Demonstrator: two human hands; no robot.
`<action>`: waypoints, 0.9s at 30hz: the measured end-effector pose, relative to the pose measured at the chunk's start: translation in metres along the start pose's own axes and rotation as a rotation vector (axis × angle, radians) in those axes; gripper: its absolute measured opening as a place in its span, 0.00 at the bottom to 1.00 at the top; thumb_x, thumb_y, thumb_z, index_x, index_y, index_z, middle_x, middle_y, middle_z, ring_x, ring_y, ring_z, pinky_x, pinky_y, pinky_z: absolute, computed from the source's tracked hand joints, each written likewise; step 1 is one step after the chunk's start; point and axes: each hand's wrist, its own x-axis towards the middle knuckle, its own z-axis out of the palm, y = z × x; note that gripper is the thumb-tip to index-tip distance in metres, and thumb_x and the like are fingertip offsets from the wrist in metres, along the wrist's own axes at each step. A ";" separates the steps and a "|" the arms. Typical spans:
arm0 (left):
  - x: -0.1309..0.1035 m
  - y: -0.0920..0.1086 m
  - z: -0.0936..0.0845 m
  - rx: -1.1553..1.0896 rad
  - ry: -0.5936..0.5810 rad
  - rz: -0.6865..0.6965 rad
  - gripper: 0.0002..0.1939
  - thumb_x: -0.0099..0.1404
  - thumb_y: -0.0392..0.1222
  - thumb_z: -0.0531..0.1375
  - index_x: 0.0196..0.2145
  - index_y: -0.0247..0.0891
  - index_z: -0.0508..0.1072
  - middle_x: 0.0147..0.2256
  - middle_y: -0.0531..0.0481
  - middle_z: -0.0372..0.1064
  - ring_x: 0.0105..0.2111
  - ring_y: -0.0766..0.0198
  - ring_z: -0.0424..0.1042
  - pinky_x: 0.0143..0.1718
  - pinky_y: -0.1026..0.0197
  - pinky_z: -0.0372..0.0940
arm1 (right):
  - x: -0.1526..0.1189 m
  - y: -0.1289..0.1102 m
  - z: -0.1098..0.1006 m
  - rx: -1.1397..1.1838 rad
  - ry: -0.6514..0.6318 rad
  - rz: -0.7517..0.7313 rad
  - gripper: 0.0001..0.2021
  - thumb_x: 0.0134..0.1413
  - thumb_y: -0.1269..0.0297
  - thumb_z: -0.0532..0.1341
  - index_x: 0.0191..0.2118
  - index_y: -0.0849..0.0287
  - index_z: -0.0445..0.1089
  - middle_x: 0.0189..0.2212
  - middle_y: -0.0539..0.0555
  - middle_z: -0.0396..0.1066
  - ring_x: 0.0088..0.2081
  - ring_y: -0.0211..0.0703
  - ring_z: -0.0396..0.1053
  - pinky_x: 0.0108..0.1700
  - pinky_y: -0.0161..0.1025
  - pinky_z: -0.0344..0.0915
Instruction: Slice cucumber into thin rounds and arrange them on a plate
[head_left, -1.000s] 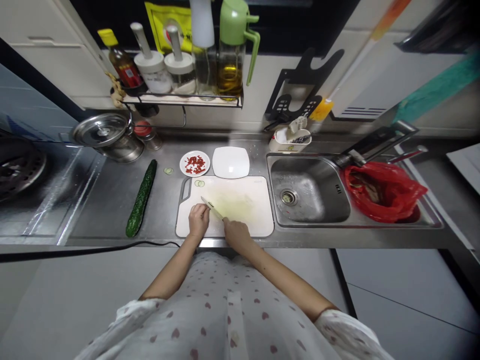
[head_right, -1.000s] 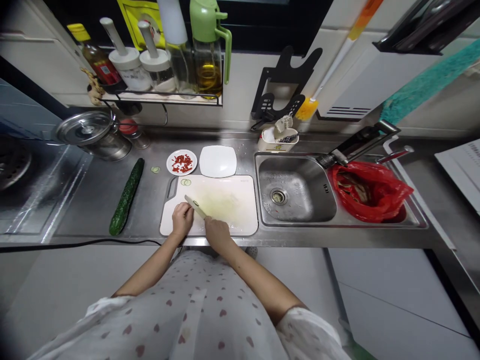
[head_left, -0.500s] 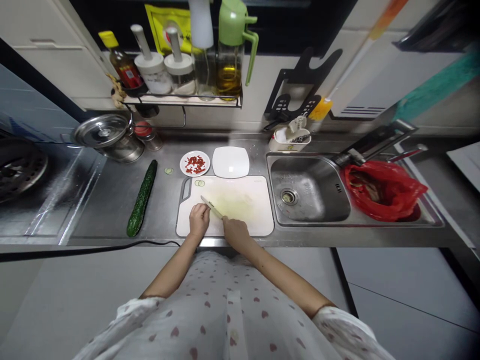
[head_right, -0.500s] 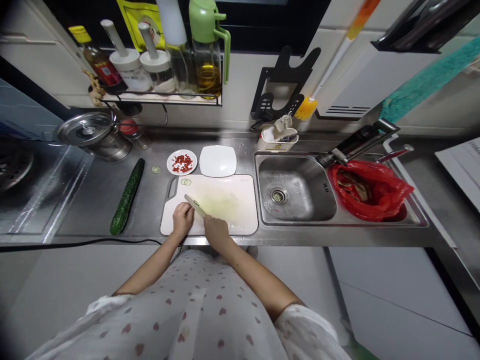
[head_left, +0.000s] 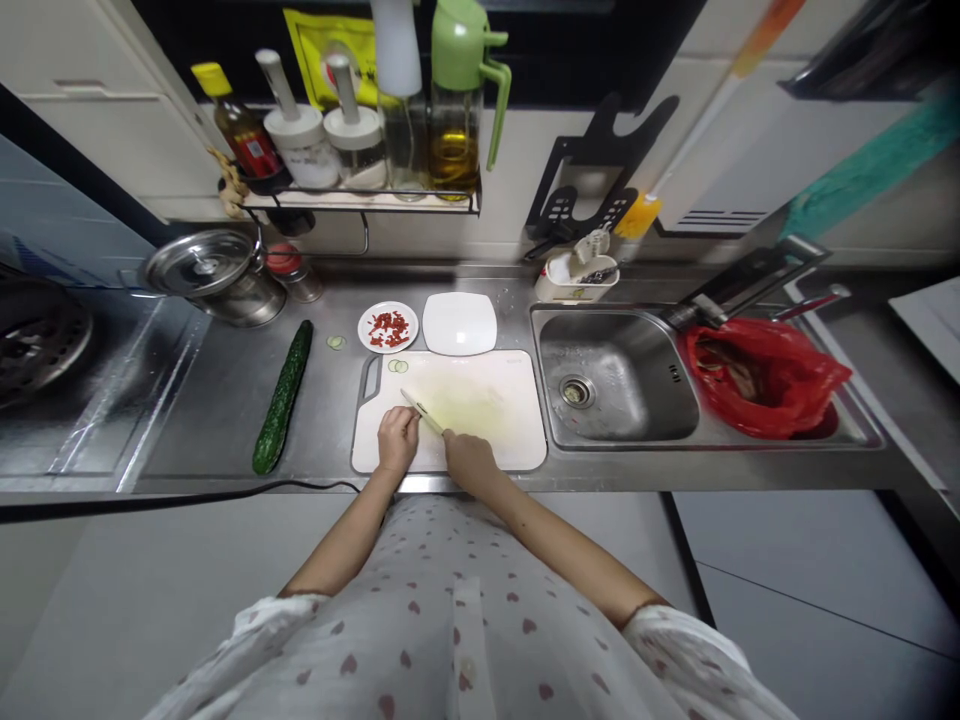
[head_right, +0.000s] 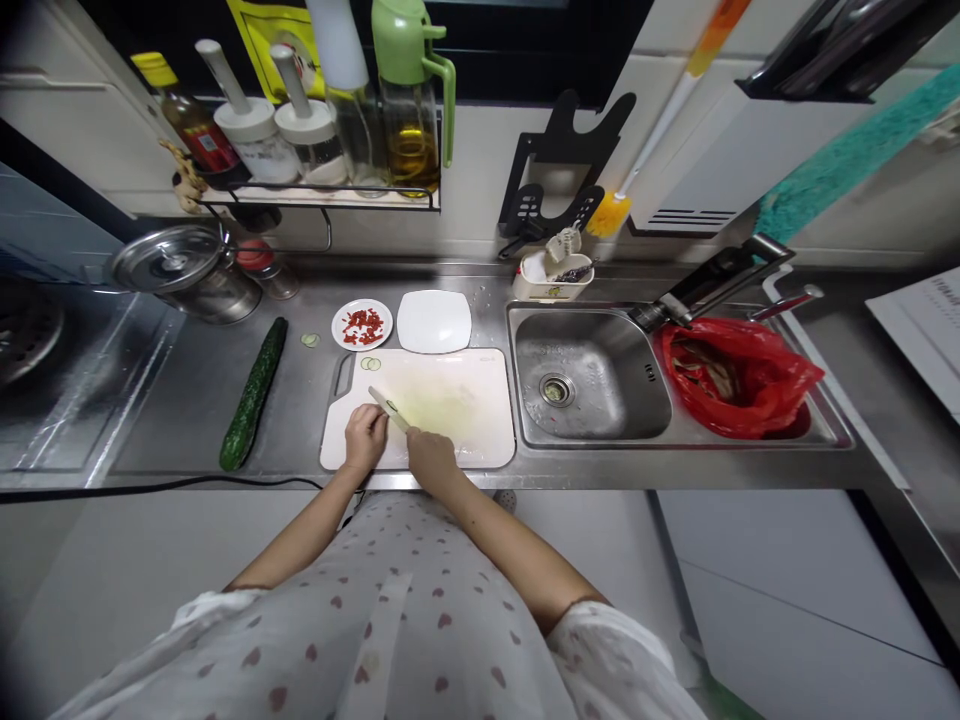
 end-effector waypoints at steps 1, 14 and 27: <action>0.000 0.000 0.000 -0.002 -0.002 0.001 0.08 0.65 0.36 0.53 0.28 0.41 0.69 0.31 0.48 0.68 0.35 0.60 0.65 0.38 0.58 0.61 | 0.000 0.001 0.001 0.006 -0.003 0.004 0.11 0.59 0.75 0.48 0.44 0.61 0.62 0.35 0.60 0.74 0.41 0.46 0.73 0.39 0.37 0.65; 0.000 -0.002 0.001 0.004 -0.007 0.009 0.08 0.64 0.34 0.53 0.29 0.41 0.69 0.31 0.48 0.68 0.35 0.60 0.65 0.39 0.58 0.61 | 0.010 0.000 0.003 0.002 0.064 -0.037 0.12 0.59 0.75 0.47 0.44 0.62 0.63 0.37 0.60 0.74 0.43 0.46 0.72 0.41 0.37 0.63; -0.001 -0.003 0.003 -0.001 0.002 0.008 0.08 0.65 0.34 0.52 0.30 0.40 0.70 0.32 0.47 0.69 0.36 0.61 0.66 0.39 0.58 0.61 | 0.018 0.000 0.004 0.006 0.057 -0.039 0.12 0.60 0.75 0.47 0.44 0.61 0.64 0.37 0.60 0.74 0.43 0.46 0.72 0.41 0.38 0.64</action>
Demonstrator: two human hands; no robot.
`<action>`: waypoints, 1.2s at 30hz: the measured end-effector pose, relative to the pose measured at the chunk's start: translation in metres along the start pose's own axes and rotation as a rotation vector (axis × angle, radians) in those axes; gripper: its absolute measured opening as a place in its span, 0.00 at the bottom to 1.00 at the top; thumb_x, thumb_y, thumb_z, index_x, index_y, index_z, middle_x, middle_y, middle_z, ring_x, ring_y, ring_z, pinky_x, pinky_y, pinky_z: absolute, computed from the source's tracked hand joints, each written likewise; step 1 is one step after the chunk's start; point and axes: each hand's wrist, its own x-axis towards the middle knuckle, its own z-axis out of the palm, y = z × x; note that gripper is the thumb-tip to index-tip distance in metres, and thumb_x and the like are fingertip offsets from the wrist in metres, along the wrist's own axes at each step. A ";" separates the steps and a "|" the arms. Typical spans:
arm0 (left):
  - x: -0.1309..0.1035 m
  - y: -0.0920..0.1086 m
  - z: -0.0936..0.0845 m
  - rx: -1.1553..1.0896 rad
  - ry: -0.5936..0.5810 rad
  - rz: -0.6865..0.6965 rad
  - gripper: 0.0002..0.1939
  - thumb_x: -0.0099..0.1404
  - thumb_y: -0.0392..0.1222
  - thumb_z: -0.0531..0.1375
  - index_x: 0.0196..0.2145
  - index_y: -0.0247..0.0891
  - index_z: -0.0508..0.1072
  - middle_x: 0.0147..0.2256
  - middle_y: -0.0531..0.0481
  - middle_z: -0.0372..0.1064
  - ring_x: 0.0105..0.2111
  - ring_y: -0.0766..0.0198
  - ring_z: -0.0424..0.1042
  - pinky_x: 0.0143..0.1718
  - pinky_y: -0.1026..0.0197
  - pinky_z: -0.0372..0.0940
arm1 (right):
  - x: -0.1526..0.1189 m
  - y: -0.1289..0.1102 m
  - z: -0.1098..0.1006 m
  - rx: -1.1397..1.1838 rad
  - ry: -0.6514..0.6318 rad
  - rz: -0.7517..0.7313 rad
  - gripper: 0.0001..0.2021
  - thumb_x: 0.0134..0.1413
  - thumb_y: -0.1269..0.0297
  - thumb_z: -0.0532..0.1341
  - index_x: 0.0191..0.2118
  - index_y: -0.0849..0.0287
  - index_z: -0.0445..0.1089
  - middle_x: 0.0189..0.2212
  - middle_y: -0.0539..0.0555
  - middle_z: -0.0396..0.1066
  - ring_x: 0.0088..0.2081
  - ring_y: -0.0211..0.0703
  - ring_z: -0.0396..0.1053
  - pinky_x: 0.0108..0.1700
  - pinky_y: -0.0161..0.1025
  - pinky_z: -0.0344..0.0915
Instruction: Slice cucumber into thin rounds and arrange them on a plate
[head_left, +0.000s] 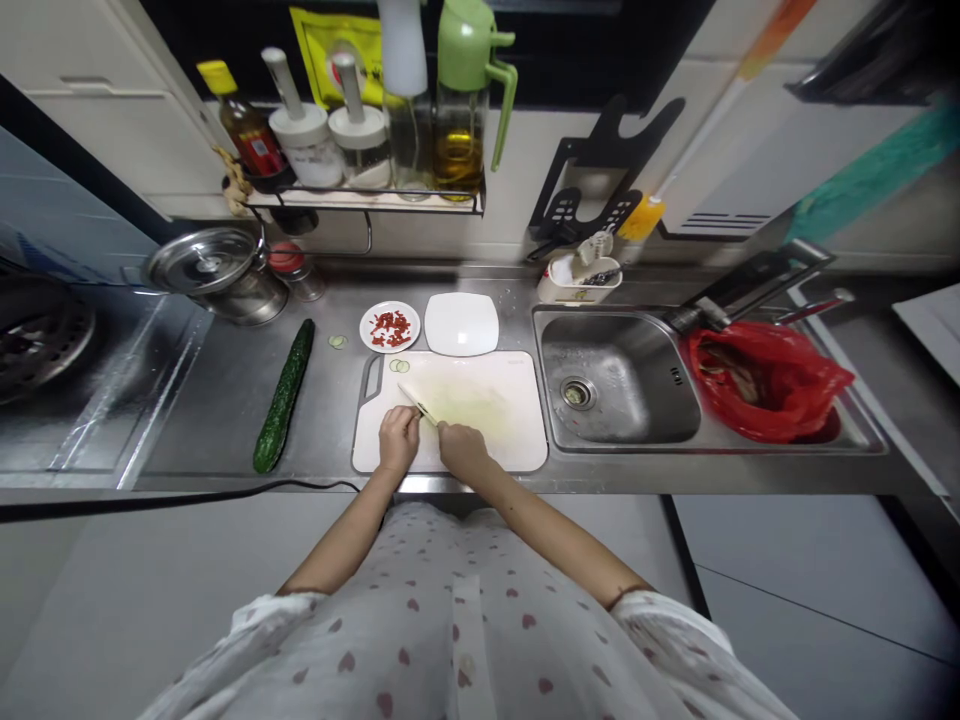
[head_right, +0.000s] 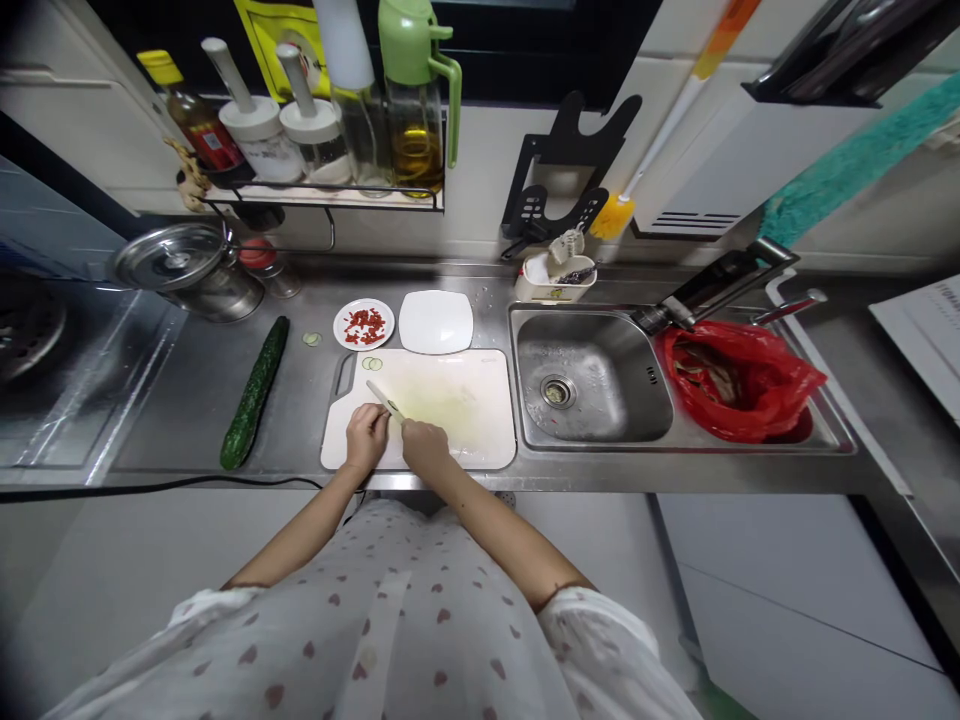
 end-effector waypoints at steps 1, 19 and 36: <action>0.000 0.000 0.000 -0.001 0.003 -0.001 0.08 0.65 0.35 0.52 0.30 0.40 0.70 0.32 0.47 0.69 0.36 0.61 0.66 0.39 0.58 0.61 | 0.000 0.000 0.000 -0.005 -0.008 -0.002 0.12 0.60 0.74 0.47 0.45 0.61 0.64 0.37 0.60 0.74 0.42 0.45 0.72 0.41 0.38 0.64; 0.001 0.004 -0.003 -0.001 -0.019 -0.009 0.09 0.66 0.36 0.52 0.31 0.40 0.70 0.32 0.48 0.69 0.35 0.61 0.66 0.39 0.59 0.61 | 0.003 0.002 -0.001 0.017 -0.055 0.039 0.12 0.60 0.74 0.47 0.44 0.61 0.65 0.36 0.60 0.73 0.42 0.47 0.72 0.40 0.38 0.64; 0.001 0.002 -0.001 -0.020 -0.020 -0.013 0.09 0.66 0.36 0.51 0.33 0.40 0.70 0.33 0.47 0.69 0.36 0.61 0.66 0.40 0.58 0.61 | 0.017 0.004 0.004 -0.008 -0.032 0.016 0.12 0.60 0.73 0.48 0.44 0.62 0.65 0.36 0.60 0.73 0.42 0.46 0.72 0.40 0.38 0.64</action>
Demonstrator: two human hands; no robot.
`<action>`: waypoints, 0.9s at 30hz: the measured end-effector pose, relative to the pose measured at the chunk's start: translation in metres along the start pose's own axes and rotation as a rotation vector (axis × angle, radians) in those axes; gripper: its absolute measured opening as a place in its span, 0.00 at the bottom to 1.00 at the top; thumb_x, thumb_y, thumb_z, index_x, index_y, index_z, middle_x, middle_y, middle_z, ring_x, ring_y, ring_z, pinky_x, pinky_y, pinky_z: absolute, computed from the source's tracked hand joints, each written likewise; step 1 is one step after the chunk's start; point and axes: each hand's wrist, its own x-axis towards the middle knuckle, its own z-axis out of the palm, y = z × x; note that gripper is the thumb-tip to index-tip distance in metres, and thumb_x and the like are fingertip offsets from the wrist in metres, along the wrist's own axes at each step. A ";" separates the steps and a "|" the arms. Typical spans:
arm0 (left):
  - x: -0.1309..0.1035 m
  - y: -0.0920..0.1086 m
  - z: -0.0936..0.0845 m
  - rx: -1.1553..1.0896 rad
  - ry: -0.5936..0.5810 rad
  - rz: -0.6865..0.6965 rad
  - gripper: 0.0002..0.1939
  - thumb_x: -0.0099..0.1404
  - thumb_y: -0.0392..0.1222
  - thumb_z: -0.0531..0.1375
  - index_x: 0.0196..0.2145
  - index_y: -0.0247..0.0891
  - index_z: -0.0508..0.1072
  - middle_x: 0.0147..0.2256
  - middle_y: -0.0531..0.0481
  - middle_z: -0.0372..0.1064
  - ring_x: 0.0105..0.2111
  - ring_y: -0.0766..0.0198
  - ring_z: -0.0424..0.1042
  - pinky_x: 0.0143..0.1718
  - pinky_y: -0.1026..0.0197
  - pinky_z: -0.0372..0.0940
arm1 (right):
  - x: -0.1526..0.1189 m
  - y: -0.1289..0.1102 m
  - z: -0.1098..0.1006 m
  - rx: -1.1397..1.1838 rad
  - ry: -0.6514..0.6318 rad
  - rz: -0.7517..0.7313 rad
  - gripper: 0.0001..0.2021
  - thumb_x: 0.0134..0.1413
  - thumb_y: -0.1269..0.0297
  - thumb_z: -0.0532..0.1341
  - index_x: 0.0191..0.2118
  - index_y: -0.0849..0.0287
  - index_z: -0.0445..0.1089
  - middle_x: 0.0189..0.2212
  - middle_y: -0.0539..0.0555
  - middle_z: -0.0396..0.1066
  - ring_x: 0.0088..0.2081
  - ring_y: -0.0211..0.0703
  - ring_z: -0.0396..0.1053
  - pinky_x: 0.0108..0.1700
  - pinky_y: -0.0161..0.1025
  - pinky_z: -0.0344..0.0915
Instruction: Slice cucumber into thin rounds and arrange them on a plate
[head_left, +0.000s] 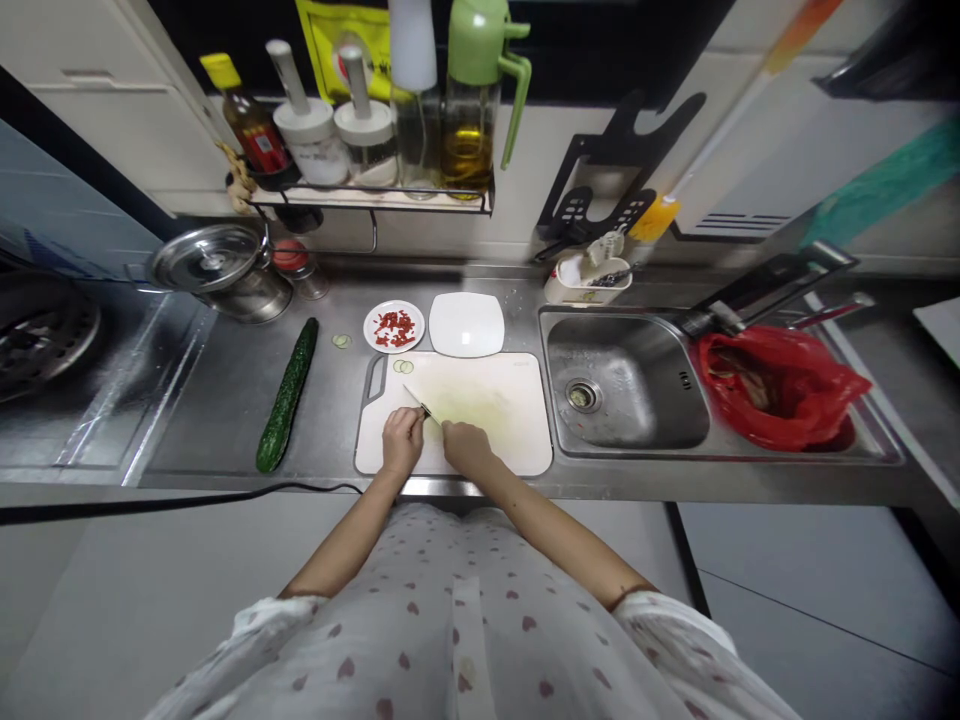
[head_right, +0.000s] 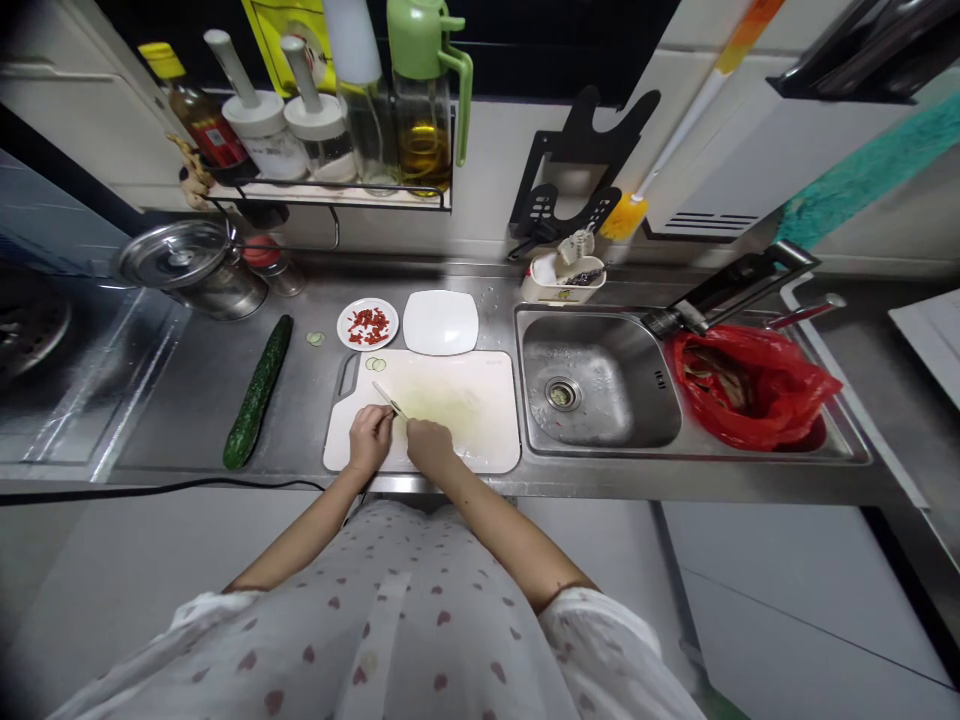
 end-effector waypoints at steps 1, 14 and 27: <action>0.000 0.000 0.000 0.001 0.003 0.001 0.09 0.66 0.36 0.51 0.33 0.40 0.71 0.33 0.47 0.69 0.36 0.61 0.66 0.39 0.58 0.61 | 0.001 0.000 0.000 0.001 0.005 -0.001 0.12 0.60 0.72 0.48 0.44 0.62 0.65 0.36 0.60 0.73 0.42 0.46 0.72 0.40 0.38 0.64; 0.000 -0.001 -0.001 0.002 0.020 0.004 0.09 0.66 0.38 0.52 0.32 0.40 0.71 0.32 0.47 0.69 0.37 0.60 0.66 0.39 0.57 0.62 | -0.007 -0.002 -0.001 -0.004 0.002 0.042 0.13 0.58 0.75 0.49 0.44 0.62 0.65 0.37 0.60 0.73 0.42 0.45 0.72 0.40 0.38 0.64; -0.001 0.000 0.001 0.003 0.028 -0.028 0.09 0.67 0.39 0.51 0.33 0.40 0.71 0.34 0.46 0.70 0.38 0.60 0.67 0.41 0.57 0.62 | -0.031 0.009 -0.001 -0.001 -0.063 0.072 0.13 0.59 0.73 0.49 0.45 0.62 0.66 0.40 0.63 0.73 0.43 0.47 0.72 0.40 0.39 0.64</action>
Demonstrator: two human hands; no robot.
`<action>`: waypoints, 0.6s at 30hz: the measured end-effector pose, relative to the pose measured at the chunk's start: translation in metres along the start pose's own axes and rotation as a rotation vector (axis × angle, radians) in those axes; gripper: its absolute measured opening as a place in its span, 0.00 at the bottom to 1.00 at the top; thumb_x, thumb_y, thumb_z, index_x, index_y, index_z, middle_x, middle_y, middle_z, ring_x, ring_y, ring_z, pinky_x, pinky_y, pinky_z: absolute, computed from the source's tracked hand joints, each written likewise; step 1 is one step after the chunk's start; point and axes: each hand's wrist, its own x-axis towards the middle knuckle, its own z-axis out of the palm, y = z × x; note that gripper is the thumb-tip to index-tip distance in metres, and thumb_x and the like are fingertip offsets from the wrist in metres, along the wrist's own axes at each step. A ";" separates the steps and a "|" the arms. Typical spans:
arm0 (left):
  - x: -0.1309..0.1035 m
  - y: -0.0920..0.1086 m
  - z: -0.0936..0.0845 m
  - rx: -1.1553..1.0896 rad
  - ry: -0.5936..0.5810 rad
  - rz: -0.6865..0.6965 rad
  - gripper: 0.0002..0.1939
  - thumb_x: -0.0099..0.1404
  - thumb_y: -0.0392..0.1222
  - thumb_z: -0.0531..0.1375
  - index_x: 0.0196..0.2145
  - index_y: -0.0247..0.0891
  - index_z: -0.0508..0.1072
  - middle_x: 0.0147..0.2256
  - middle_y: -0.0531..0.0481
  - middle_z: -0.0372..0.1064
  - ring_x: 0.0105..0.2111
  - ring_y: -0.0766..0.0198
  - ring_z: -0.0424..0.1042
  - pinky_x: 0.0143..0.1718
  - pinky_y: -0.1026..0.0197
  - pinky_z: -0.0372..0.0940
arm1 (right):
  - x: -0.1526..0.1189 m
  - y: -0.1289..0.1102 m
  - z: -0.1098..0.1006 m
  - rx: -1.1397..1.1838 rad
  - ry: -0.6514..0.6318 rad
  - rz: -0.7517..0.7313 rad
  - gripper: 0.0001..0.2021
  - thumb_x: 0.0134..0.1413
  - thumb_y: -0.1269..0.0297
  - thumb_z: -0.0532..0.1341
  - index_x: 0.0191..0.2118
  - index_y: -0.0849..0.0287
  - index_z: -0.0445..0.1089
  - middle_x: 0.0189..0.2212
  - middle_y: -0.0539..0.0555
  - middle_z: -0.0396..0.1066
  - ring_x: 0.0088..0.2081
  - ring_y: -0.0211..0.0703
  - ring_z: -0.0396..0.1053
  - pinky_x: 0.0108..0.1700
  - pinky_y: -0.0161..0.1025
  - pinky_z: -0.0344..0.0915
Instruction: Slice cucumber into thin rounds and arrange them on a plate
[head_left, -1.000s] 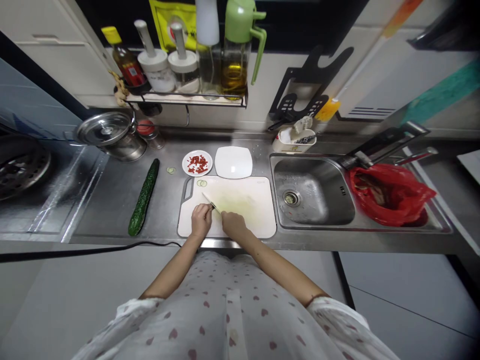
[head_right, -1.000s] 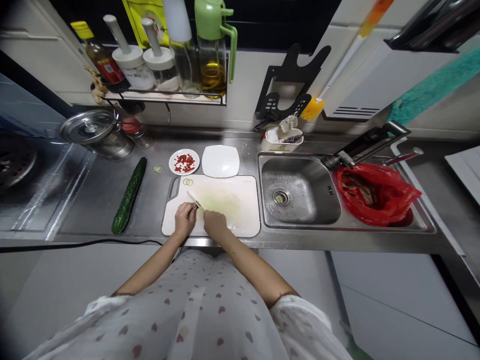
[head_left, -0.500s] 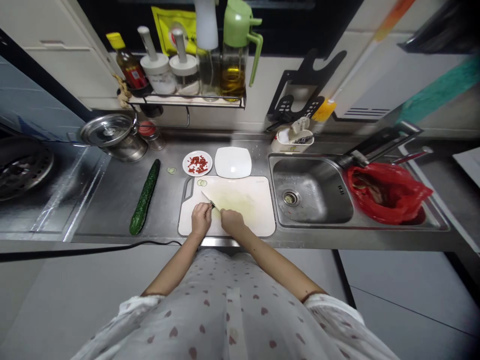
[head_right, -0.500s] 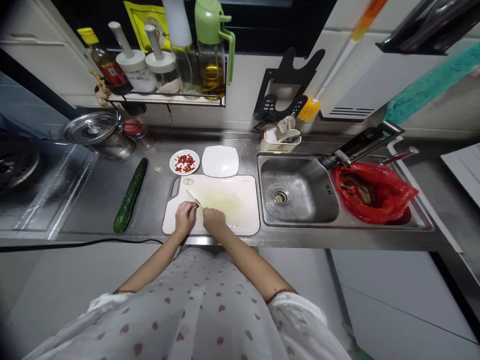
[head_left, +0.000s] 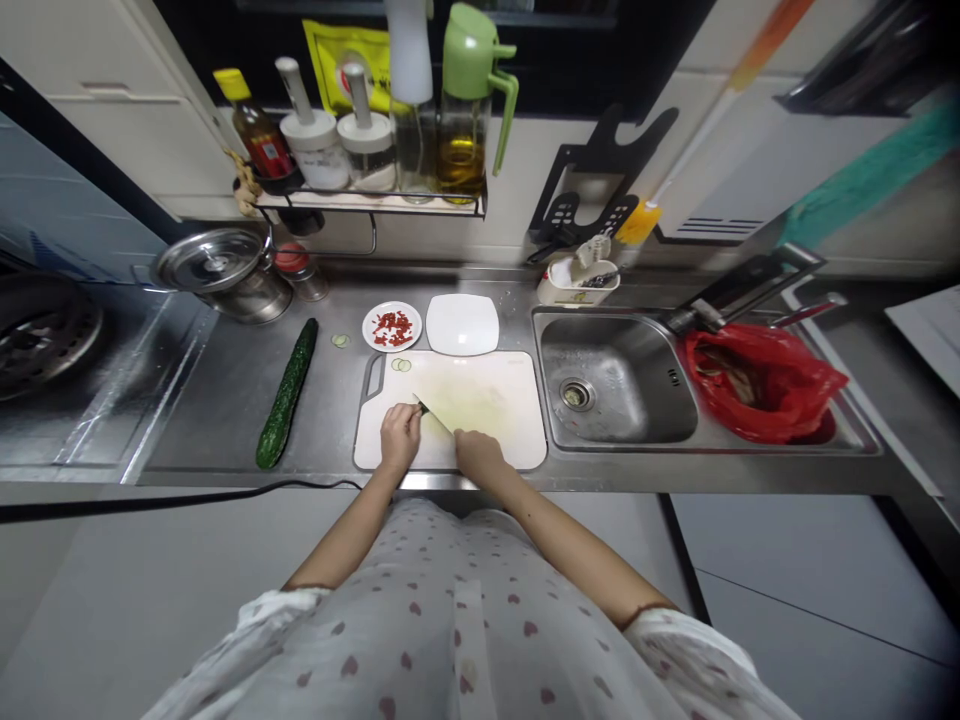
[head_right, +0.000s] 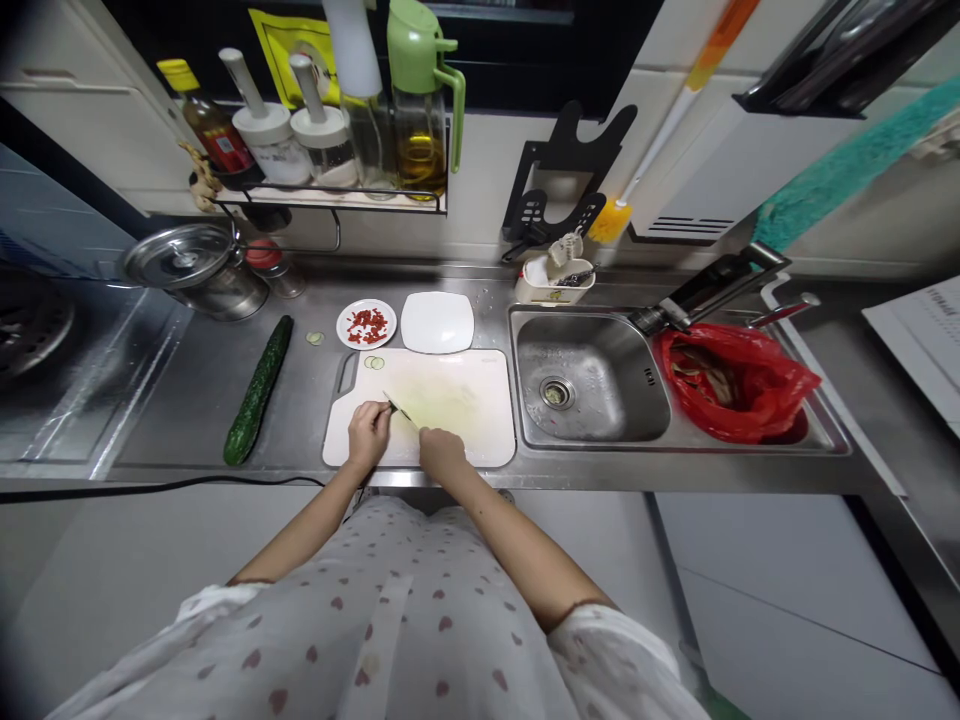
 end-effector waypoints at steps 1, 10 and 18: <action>0.000 0.000 0.000 0.004 0.002 -0.002 0.09 0.67 0.39 0.51 0.33 0.40 0.71 0.34 0.46 0.70 0.38 0.59 0.67 0.42 0.57 0.62 | 0.003 -0.002 -0.001 0.002 0.006 -0.001 0.13 0.59 0.73 0.49 0.45 0.62 0.67 0.40 0.62 0.73 0.43 0.47 0.72 0.40 0.39 0.64; -0.001 0.001 0.000 0.016 0.018 -0.010 0.08 0.66 0.39 0.52 0.36 0.39 0.70 0.34 0.46 0.70 0.38 0.58 0.67 0.42 0.56 0.62 | 0.016 -0.003 -0.005 0.037 0.028 -0.031 0.15 0.58 0.73 0.47 0.46 0.62 0.68 0.40 0.62 0.73 0.44 0.46 0.71 0.41 0.39 0.64; -0.002 0.002 0.000 -0.007 0.034 -0.095 0.07 0.64 0.41 0.54 0.39 0.39 0.68 0.34 0.45 0.70 0.38 0.57 0.68 0.41 0.56 0.62 | -0.013 0.023 -0.001 0.119 -0.053 0.023 0.14 0.58 0.69 0.48 0.43 0.60 0.70 0.40 0.60 0.73 0.41 0.46 0.71 0.36 0.37 0.62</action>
